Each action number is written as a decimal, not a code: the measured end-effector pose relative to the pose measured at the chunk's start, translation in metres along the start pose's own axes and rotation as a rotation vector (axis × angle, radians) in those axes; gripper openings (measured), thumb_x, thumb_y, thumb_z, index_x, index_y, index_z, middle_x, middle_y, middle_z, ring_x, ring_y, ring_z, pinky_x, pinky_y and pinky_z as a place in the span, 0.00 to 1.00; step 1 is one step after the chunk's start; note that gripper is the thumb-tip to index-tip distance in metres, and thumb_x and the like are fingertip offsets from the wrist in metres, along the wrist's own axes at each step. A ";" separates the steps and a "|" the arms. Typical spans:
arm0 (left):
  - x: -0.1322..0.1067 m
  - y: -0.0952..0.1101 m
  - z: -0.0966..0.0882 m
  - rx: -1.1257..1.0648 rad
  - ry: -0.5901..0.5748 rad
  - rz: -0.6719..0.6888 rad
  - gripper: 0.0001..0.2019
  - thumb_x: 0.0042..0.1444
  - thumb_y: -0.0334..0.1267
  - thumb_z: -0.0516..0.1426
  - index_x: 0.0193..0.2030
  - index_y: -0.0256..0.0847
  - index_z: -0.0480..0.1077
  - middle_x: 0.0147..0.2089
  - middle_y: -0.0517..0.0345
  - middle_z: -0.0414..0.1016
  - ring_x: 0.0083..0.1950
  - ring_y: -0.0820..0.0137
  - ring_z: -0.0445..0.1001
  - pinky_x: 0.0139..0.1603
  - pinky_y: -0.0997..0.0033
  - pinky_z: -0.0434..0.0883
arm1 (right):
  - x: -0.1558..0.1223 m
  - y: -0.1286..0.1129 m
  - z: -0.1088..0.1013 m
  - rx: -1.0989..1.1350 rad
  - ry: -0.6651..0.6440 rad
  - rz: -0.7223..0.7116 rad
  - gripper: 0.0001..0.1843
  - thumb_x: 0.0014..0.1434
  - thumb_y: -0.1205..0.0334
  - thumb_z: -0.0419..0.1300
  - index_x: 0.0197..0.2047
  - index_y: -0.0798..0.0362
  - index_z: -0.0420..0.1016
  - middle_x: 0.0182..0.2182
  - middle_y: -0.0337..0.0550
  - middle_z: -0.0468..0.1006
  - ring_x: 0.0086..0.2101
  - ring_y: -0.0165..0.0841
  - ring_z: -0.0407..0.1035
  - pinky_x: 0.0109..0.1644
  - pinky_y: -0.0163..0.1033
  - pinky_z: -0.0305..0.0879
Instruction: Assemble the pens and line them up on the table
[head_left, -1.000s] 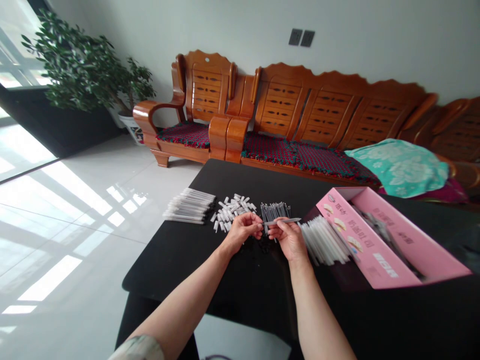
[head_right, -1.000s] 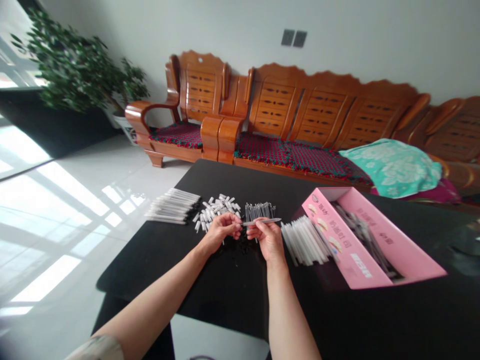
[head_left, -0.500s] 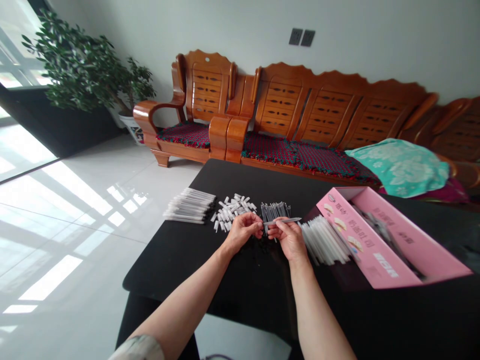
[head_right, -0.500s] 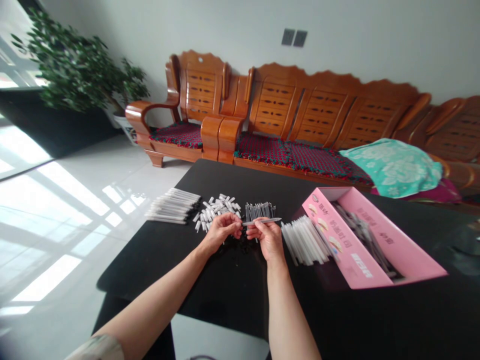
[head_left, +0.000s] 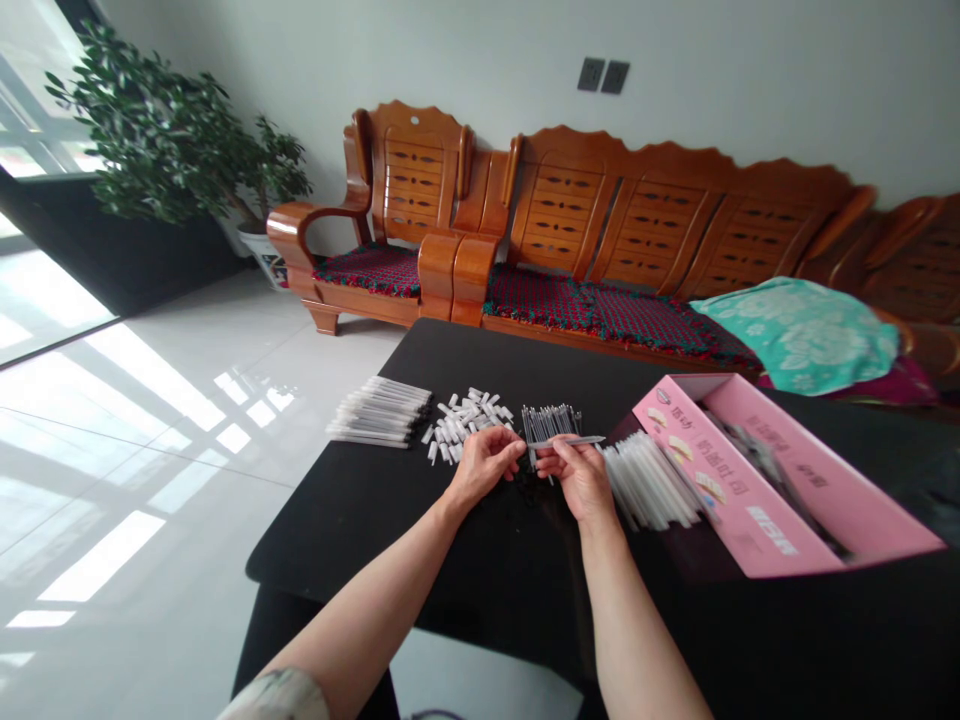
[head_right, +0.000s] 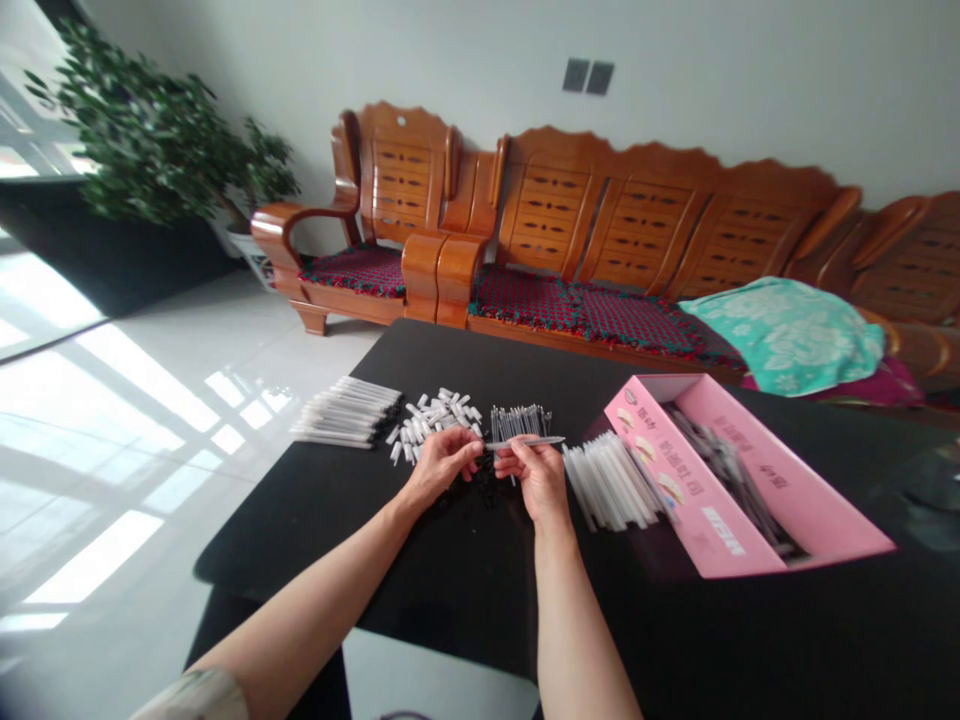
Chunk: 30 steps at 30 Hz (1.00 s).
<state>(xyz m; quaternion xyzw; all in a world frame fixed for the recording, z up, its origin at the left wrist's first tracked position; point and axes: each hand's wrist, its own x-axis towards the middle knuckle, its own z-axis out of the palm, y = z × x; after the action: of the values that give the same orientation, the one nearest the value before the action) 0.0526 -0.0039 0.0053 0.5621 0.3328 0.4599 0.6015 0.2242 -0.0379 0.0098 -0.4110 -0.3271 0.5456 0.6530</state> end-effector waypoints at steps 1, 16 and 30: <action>-0.002 0.003 0.000 0.080 0.002 -0.009 0.18 0.56 0.51 0.59 0.33 0.34 0.71 0.20 0.61 0.70 0.18 0.77 0.67 0.18 0.79 0.64 | 0.000 0.000 0.000 -0.001 0.001 -0.001 0.13 0.49 0.59 0.71 0.35 0.56 0.76 0.26 0.45 0.83 0.22 0.34 0.77 0.23 0.34 0.76; -0.003 0.006 -0.002 0.230 0.053 0.086 0.16 0.54 0.48 0.61 0.39 0.35 0.72 0.25 0.60 0.71 0.20 0.77 0.66 0.20 0.80 0.60 | 0.000 0.001 0.000 0.000 -0.005 0.001 0.12 0.50 0.60 0.71 0.36 0.57 0.76 0.26 0.46 0.83 0.22 0.34 0.77 0.24 0.34 0.75; -0.004 0.008 -0.004 0.356 0.047 0.145 0.13 0.55 0.45 0.60 0.38 0.35 0.74 0.27 0.59 0.73 0.23 0.77 0.67 0.24 0.78 0.61 | 0.000 0.001 -0.002 -0.018 -0.017 -0.003 0.12 0.51 0.60 0.70 0.36 0.56 0.77 0.27 0.46 0.83 0.23 0.34 0.78 0.24 0.35 0.75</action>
<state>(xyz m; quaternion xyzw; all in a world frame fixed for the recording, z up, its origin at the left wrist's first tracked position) 0.0465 -0.0065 0.0117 0.6711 0.3815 0.4488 0.4501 0.2256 -0.0380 0.0075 -0.4118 -0.3383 0.5449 0.6474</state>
